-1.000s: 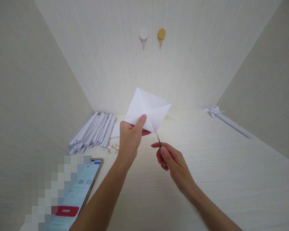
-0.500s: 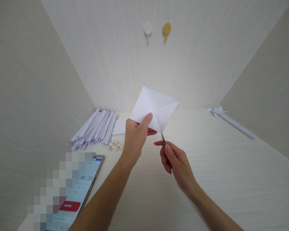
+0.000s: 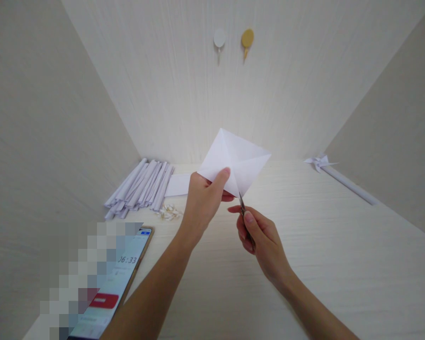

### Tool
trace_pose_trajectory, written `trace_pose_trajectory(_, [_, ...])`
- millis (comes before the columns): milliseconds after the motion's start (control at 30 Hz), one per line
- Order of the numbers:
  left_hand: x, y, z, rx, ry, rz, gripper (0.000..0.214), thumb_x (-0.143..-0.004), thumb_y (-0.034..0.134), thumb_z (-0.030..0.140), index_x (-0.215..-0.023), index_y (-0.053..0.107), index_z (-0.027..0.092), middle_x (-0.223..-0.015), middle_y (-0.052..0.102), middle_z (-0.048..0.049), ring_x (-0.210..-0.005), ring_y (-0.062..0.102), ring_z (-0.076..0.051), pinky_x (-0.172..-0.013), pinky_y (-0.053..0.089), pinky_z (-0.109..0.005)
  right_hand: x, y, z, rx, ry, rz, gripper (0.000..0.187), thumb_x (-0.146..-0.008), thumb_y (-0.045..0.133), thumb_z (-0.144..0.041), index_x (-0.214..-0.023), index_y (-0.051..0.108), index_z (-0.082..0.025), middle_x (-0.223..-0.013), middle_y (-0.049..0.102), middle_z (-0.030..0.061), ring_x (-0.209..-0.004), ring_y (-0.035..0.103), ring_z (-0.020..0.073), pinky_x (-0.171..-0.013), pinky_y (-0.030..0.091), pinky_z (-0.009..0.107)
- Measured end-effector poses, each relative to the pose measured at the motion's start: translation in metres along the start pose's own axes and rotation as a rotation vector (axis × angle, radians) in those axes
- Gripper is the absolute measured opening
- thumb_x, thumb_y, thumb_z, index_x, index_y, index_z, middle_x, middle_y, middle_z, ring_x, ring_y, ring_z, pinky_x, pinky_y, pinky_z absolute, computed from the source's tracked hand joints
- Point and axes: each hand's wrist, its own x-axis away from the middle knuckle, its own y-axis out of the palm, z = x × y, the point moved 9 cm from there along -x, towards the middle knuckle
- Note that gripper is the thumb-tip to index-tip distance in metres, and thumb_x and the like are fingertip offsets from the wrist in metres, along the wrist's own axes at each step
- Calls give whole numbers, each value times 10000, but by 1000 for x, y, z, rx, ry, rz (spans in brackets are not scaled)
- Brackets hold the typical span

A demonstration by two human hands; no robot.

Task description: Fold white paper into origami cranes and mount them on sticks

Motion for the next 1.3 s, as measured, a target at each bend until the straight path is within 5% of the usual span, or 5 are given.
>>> trace_pose_trajectory(1300, [2,-2,0,24,65,66,282,-641,597,384,-608,597,104,-441,538,2,-422,537,-116,-408,490,-216,-3,0,1,-123,0,30,291,-770,525,-423,-845,591,-150,-491,290,-83,-377,218,27,-326,123,169])
